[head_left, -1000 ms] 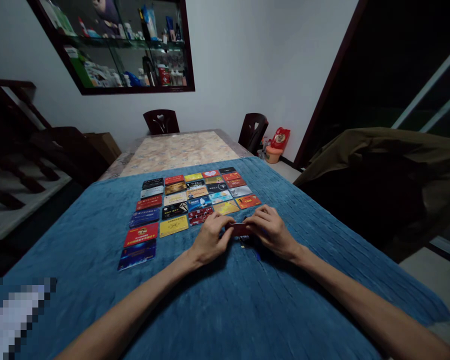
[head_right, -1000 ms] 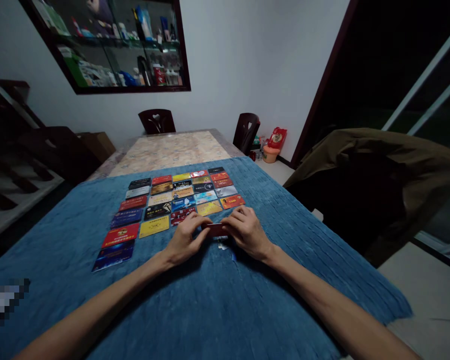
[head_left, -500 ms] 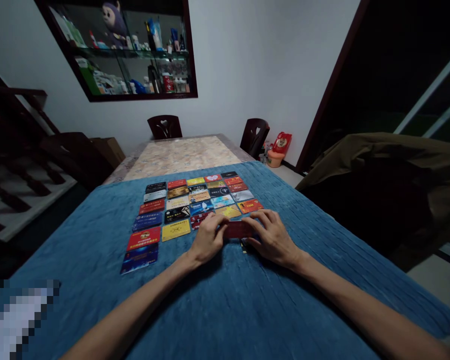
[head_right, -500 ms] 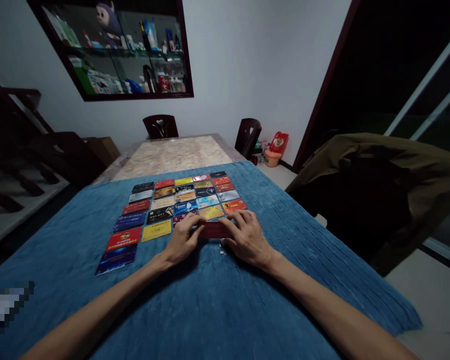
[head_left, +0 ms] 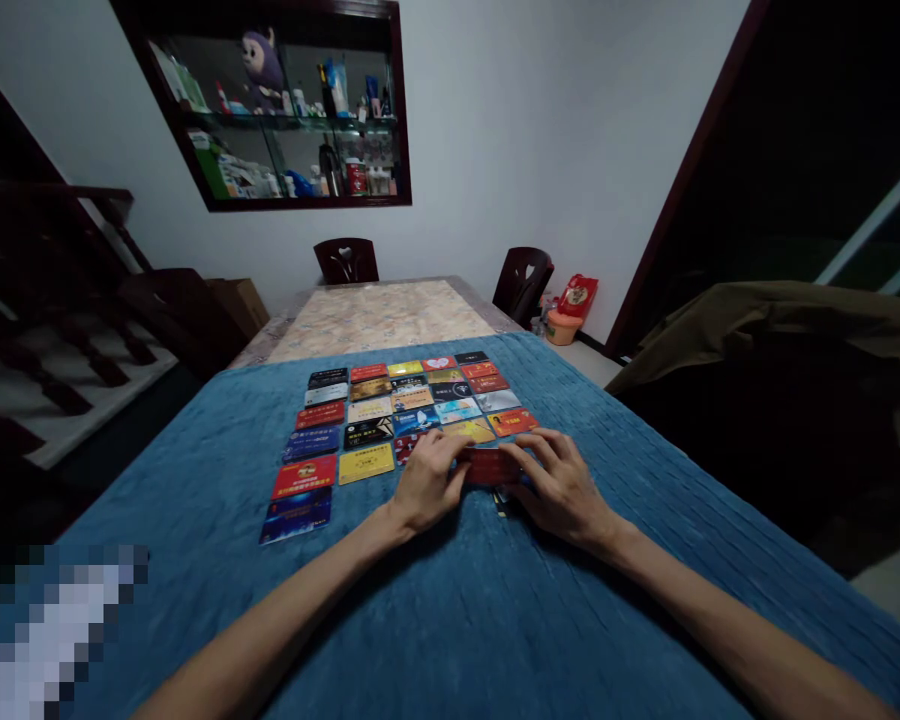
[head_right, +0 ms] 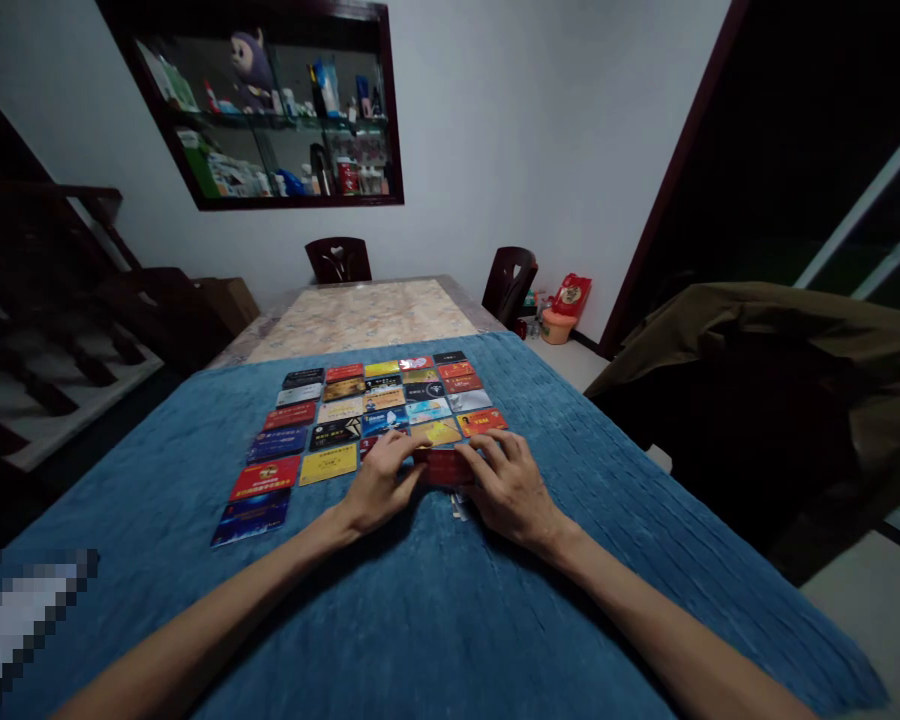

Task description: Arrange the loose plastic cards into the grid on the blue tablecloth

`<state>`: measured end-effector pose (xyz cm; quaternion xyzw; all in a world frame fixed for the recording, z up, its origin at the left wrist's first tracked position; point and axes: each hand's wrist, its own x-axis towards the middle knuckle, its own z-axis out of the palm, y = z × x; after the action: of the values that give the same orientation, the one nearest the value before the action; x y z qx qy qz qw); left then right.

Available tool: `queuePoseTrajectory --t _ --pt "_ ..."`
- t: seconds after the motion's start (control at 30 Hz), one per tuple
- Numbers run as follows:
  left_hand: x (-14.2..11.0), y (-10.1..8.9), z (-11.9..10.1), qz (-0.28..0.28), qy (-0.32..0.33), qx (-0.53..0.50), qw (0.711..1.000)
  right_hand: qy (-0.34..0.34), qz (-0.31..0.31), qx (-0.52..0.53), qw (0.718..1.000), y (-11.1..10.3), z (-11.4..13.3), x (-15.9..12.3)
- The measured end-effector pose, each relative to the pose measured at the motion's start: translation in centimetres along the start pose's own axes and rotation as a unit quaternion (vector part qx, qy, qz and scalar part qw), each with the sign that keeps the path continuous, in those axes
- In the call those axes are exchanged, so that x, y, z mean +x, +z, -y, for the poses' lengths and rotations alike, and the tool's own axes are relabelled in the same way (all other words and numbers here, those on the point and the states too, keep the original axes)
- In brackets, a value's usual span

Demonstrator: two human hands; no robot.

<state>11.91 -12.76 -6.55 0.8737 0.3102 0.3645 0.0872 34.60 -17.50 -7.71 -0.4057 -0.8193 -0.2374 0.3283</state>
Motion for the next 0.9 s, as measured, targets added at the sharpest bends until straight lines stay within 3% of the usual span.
queuePoseTrajectory --t 0.2,0.9 --pt "0.1 -0.4 -0.5 0.06 0.032 0.079 0.995 -0.014 0.006 0.012 1.0 -0.2 -0.5 0.0" --pt "1.3 -2.4 -1.6 0.167 0.057 0.203 0.963 0.001 0.044 0.074 0.996 0.4 -1.4 -0.3"
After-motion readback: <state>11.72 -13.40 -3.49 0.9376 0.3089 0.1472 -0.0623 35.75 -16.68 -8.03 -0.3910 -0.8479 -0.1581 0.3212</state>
